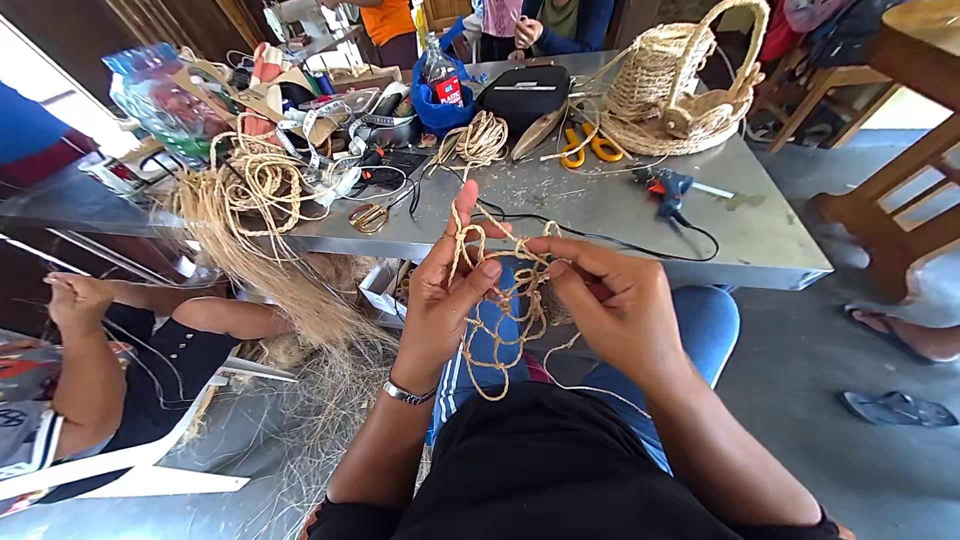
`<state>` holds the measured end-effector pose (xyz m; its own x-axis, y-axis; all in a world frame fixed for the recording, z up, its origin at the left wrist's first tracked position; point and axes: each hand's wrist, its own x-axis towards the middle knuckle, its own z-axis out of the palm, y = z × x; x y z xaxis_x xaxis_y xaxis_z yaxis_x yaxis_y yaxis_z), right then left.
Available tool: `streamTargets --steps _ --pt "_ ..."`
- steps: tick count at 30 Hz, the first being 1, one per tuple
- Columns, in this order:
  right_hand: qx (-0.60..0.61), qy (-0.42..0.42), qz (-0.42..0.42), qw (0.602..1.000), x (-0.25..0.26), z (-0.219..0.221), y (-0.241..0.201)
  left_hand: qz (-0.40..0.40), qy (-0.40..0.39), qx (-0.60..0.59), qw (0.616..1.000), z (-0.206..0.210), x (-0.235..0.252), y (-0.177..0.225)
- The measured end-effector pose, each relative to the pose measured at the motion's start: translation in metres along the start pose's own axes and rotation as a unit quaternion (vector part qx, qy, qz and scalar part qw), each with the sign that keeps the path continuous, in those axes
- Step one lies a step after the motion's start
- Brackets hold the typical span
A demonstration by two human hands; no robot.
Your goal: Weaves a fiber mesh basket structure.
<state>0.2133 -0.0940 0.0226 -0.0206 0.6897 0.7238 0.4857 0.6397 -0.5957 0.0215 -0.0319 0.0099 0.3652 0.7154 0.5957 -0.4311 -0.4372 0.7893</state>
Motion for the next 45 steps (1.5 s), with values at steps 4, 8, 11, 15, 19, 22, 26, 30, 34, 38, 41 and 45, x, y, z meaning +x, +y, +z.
streamTargets --steps 4,8,11,15,19,22,26,30,34,38,41,45 --pt "-0.010 -0.007 -0.015 1.000 -0.001 -0.001 0.002 0.004 0.010 0.005 1.000 0.000 -0.001 -0.002" --pt "0.014 -0.035 -0.013 0.999 -0.003 -0.006 0.003 0.010 0.015 0.020 1.000 -0.002 0.000 -0.002" --pt "0.030 -0.032 0.009 0.999 -0.002 -0.007 0.001 0.026 0.011 0.028 0.999 -0.007 -0.001 0.000" --pt "0.000 -0.029 0.004 1.000 0.000 -0.007 0.007 0.003 -0.001 0.020 1.000 -0.010 -0.004 0.001" --pt "-0.017 -0.065 0.002 0.998 0.004 -0.009 0.009 -0.013 -0.003 0.041 0.999 -0.009 -0.004 -0.003" --pt "-0.020 -0.091 0.011 0.996 0.008 -0.009 0.008 -0.023 -0.004 0.068 0.997 -0.006 -0.005 -0.004" --pt "0.021 -0.045 0.000 0.999 0.011 -0.001 0.009 -0.015 -0.012 0.115 0.993 -0.002 -0.006 -0.005" --pt "0.037 -0.036 0.024 0.998 0.015 -0.003 0.015 -0.021 -0.012 0.131 0.991 -0.005 -0.006 -0.003" --pt "0.054 -0.066 -0.004 0.996 0.014 0.002 0.014 -0.014 -0.006 0.146 0.989 0.000 -0.006 -0.003" --pt "0.018 -0.004 0.007 1.000 0.021 -0.010 0.015 -0.009 0.002 0.169 0.986 -0.004 -0.006 -0.001" --pt "0.036 0.007 0.037 0.999 0.023 -0.015 0.014 -0.025 -0.016 0.158 0.987 -0.007 -0.003 0.001" --pt "0.060 -0.015 0.046 0.997 0.024 -0.013 0.012 -0.066 -0.053 0.134 0.987 -0.005 0.001 0.001"
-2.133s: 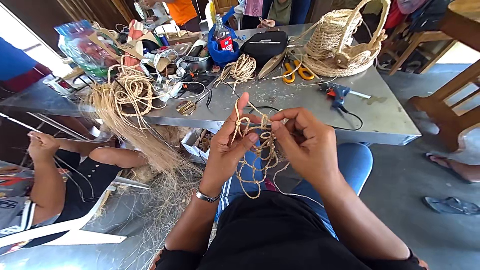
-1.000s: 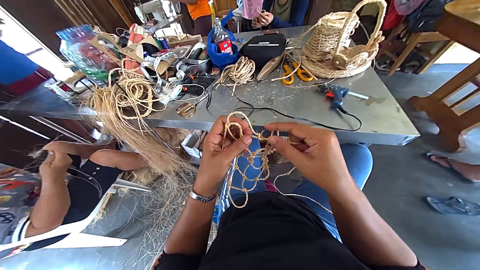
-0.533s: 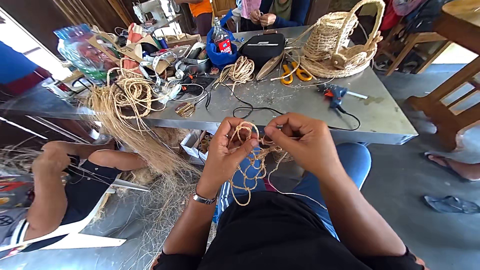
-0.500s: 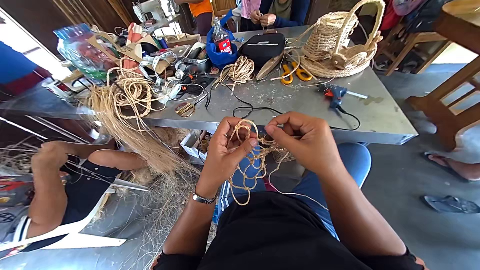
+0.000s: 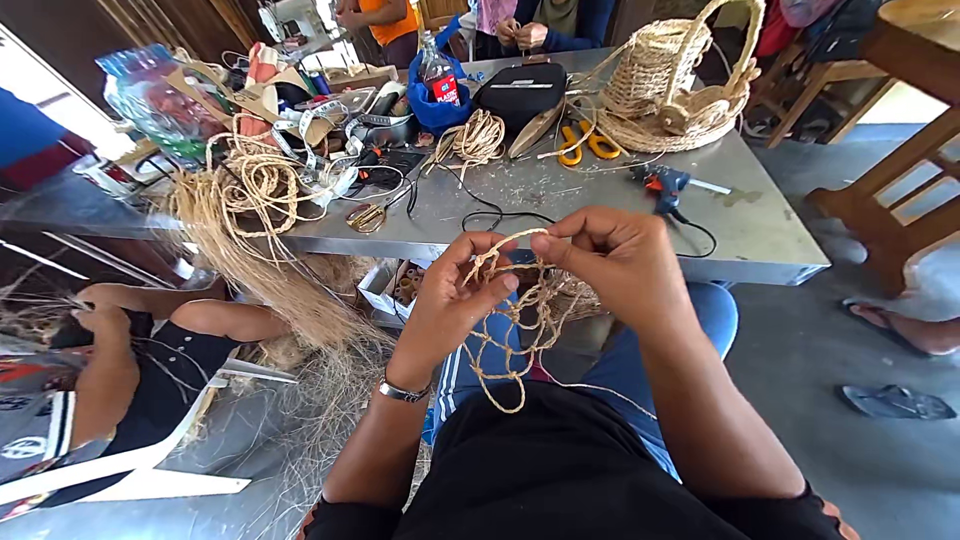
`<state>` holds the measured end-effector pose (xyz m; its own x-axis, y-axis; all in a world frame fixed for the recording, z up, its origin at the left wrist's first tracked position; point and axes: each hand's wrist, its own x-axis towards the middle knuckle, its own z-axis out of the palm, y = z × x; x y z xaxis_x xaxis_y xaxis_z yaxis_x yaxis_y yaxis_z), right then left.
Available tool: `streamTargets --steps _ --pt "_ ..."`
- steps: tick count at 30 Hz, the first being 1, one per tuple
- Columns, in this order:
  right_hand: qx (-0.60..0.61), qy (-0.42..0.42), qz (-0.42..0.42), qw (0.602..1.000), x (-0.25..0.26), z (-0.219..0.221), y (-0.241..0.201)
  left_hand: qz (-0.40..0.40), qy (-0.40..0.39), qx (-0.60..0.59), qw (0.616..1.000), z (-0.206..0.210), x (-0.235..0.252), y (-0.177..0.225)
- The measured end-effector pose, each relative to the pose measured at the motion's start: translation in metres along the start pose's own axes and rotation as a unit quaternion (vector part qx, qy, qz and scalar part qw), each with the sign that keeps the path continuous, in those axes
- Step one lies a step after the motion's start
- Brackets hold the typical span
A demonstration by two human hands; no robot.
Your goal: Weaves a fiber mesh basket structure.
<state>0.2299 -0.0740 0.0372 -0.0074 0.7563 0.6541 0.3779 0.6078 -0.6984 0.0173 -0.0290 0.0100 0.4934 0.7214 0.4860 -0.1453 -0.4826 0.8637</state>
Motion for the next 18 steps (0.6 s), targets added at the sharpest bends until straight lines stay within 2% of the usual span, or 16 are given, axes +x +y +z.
streamTargets --steps 6,11,18 --pt "0.035 -0.024 -0.001 0.999 0.002 0.004 0.001 -0.022 0.032 0.007 0.999 0.010 0.003 -0.004" --pt "-0.038 -0.072 0.015 0.997 -0.005 -0.008 0.000 -0.008 0.065 0.034 0.997 0.008 0.001 -0.005" --pt "-0.147 -0.048 -0.041 0.987 -0.009 -0.004 0.002 0.016 0.056 0.065 0.996 0.013 0.004 -0.008"
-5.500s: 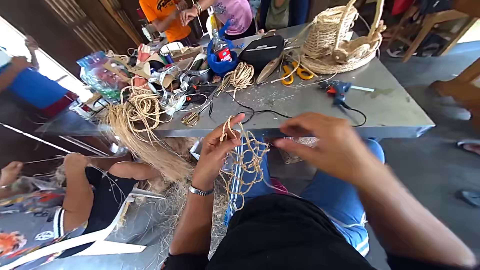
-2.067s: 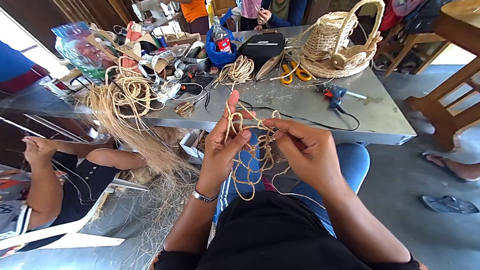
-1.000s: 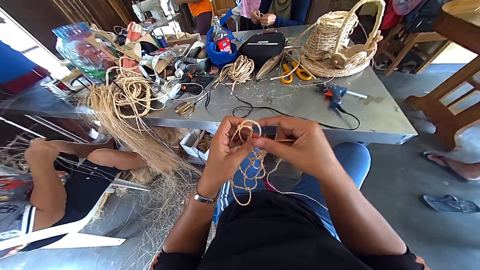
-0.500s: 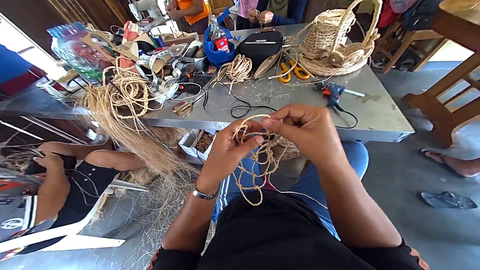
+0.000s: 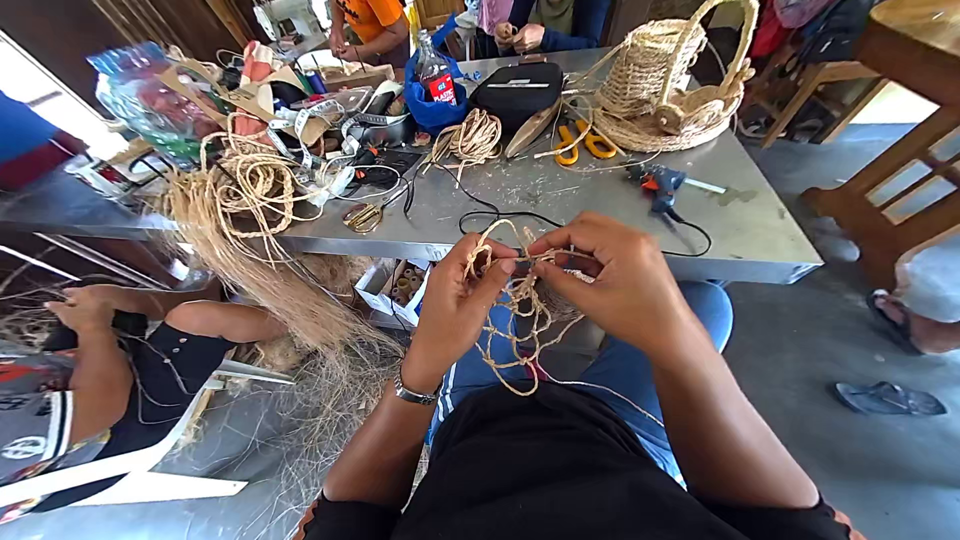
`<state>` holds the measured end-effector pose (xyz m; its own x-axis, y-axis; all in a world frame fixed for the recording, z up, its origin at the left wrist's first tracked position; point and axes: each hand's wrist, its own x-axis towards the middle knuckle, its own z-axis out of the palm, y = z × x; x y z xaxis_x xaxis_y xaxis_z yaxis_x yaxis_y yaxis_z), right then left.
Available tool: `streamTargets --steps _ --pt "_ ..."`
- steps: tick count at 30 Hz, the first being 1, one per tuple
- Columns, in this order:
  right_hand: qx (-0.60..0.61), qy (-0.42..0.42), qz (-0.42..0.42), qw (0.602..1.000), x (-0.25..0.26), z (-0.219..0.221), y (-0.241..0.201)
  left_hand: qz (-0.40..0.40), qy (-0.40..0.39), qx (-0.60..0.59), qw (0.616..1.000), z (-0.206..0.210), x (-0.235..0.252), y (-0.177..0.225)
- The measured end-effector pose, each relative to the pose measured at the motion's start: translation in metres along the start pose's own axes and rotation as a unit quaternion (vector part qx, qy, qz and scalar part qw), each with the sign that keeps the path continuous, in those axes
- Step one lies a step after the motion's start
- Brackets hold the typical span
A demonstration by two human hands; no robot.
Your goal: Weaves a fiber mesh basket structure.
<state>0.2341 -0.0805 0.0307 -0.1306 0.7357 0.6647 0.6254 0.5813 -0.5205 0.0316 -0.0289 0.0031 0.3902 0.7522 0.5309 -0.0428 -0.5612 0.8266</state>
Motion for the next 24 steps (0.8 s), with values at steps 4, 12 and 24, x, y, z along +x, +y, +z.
streamTargets --steps 4,12,24 --pt "0.011 0.026 -0.002 1.000 0.001 0.005 0.000 0.011 0.034 -0.021 0.999 0.002 0.000 0.000" --pt "0.057 0.028 0.016 0.998 0.004 0.005 0.003 0.016 0.030 -0.023 0.999 0.002 -0.001 0.001" --pt "0.013 0.017 -0.033 0.999 0.004 -0.006 0.005 0.023 0.034 -0.015 0.999 0.010 -0.002 0.011"
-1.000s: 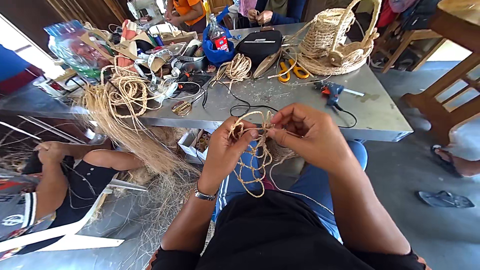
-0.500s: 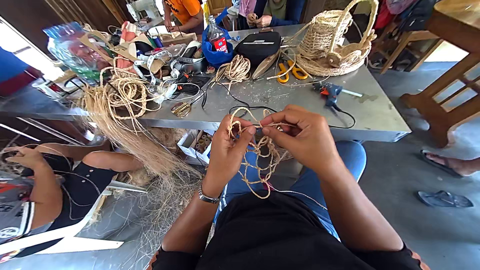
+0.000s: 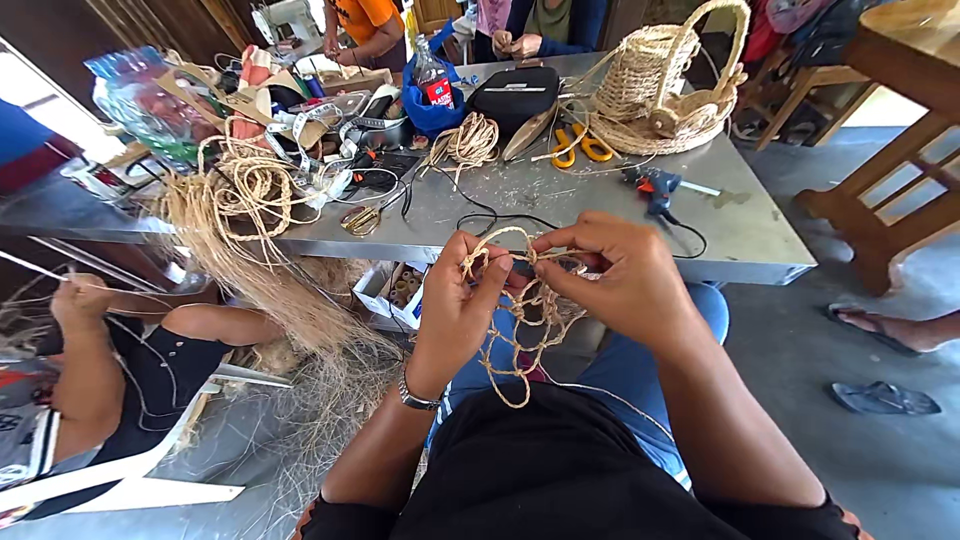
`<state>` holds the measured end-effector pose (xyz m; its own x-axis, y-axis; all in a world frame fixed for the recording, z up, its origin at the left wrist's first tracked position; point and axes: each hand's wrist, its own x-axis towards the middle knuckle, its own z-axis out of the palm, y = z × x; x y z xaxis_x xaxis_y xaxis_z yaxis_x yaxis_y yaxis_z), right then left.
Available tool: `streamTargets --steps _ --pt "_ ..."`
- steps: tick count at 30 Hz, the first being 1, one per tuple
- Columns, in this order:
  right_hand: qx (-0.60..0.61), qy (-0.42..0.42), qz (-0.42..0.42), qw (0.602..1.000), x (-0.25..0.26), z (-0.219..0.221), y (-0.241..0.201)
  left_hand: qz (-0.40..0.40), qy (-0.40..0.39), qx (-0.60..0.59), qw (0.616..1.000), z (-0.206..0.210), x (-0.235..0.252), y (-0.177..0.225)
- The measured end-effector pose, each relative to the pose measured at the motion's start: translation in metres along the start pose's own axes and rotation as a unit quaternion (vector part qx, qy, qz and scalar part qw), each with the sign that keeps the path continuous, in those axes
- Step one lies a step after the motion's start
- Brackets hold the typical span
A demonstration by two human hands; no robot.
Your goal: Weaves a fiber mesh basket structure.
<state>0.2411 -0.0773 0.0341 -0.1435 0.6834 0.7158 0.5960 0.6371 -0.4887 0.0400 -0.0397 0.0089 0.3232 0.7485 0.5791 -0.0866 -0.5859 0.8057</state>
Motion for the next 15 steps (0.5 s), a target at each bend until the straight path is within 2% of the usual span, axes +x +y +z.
streamTargets --steps 5,15 --pt "0.023 0.001 -0.007 1.000 0.0017 0.0030 -0.0038 0.033 0.005 0.046 0.998 0.0068 -0.0033 0.0026" --pt "0.013 0.023 -0.015 1.000 0.0017 0.0083 -0.0074 0.002 -0.018 -0.063 0.998 -0.0004 -0.0041 -0.0006"
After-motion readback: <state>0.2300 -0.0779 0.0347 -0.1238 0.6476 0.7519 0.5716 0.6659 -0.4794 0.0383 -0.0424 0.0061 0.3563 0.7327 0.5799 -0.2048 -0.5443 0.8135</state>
